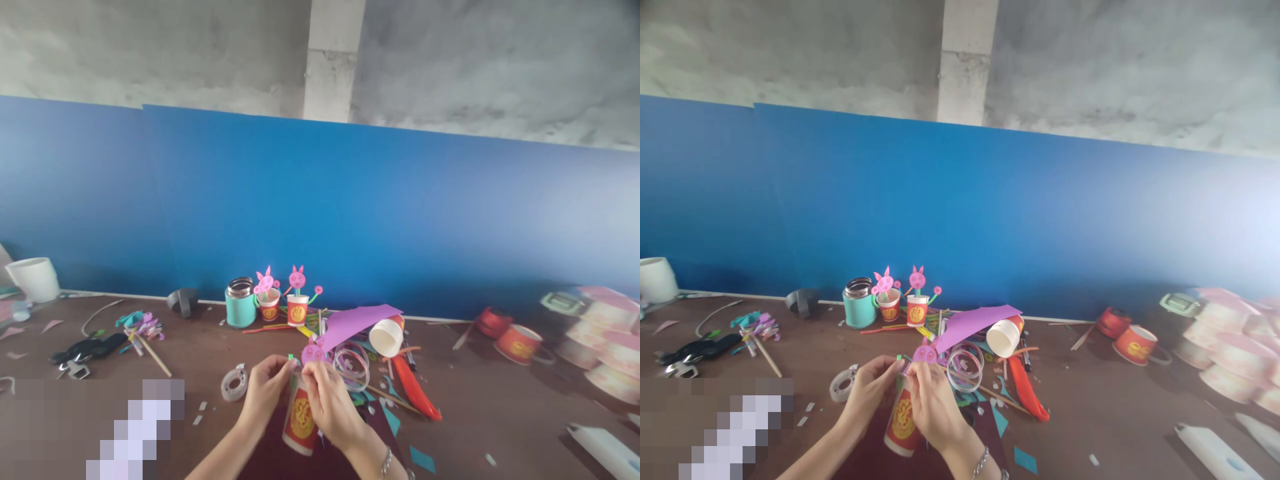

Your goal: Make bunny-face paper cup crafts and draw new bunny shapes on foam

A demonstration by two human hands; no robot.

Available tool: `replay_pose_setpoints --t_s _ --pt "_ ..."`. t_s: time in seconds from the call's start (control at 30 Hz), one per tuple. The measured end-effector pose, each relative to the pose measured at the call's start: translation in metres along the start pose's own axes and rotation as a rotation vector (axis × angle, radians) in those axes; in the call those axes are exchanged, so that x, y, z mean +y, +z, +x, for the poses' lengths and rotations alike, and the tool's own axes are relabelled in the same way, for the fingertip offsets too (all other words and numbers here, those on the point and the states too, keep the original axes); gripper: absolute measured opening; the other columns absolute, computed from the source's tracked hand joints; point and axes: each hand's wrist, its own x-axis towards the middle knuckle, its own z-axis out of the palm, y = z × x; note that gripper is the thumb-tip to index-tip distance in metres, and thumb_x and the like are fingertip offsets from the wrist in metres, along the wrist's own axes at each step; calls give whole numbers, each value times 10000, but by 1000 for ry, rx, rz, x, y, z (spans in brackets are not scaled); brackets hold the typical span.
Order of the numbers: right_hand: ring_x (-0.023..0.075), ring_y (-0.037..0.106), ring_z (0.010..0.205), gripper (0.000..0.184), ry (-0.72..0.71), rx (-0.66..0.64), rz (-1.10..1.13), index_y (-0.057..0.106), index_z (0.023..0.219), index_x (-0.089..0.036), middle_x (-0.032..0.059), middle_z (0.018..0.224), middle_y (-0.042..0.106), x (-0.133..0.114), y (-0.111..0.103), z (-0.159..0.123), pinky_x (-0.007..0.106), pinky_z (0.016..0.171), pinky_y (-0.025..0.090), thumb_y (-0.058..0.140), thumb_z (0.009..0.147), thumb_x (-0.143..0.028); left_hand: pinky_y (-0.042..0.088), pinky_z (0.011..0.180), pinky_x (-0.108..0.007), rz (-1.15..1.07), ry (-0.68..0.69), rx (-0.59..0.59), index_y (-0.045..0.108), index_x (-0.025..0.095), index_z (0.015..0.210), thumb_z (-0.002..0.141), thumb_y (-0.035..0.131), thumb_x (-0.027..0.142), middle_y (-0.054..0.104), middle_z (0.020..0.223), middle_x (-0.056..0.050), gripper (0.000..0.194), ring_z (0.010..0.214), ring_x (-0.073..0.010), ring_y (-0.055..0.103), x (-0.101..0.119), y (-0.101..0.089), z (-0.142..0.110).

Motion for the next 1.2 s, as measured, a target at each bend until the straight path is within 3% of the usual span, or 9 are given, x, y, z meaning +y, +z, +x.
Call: replay_pose_setpoints --t_s 0.23,0.5,0.6,0.77,0.93,1.07,1.2 --pt "183 557 696 142 -5 -11 -7 450 897 -217 28 765 562 -3 -2 1 286 652 425 351 900 -114 270 426 -192 170 238 -5 583 145 577 725 624 508 422 470 43 395 450 -81 344 3 -3 2" --pt "181 550 697 143 -12 -28 -13 455 901 -217 25 766 563 -2 0 -2 282 653 429 354 901 -116 311 498 -210 197 309 -25 556 151 513 740 606 480 443 504 18 403 516 -111 386 10 -1 1" --pt "182 559 712 141 12 -17 -5 459 906 -216 28 772 565 -2 0 -2 286 664 437 351 907 -127 350 539 -219 164 273 -36 598 149 543 706 647 476 517 533 1 369 564 -135 452 11 0 1" --pt "180 580 739 133 113 20 82 453 930 -217 33 793 574 2 -2 0 284 672 440 335 924 -157 386 546 -213 -90 74 -100 647 160 841 664 701 486 626 686 -13 375 578 -126 515 6 3 -4" --pt "163 555 687 116 191 -1 164 455 918 -213 15 755 553 3 -2 2 277 654 425 340 931 -199 370 526 -183 -186 64 -145 598 153 790 682 719 418 612 710 -3 310 562 -89 501 1 3 -5" --pt "167 544 773 147 258 72 243 492 848 -202 32 811 557 0 -1 7 282 718 429 377 925 -250 387 549 -196 -130 84 -149 610 146 759 685 709 420 614 680 0 300 580 -105 513 3 5 -4" --pt "152 549 739 174 398 103 347 539 821 -192 15 784 586 0 -1 12 251 685 432 434 904 -304 377 528 -200 -38 114 -123 616 146 705 656 717 423 601 648 2 300 575 -116 505 3 9 -4"
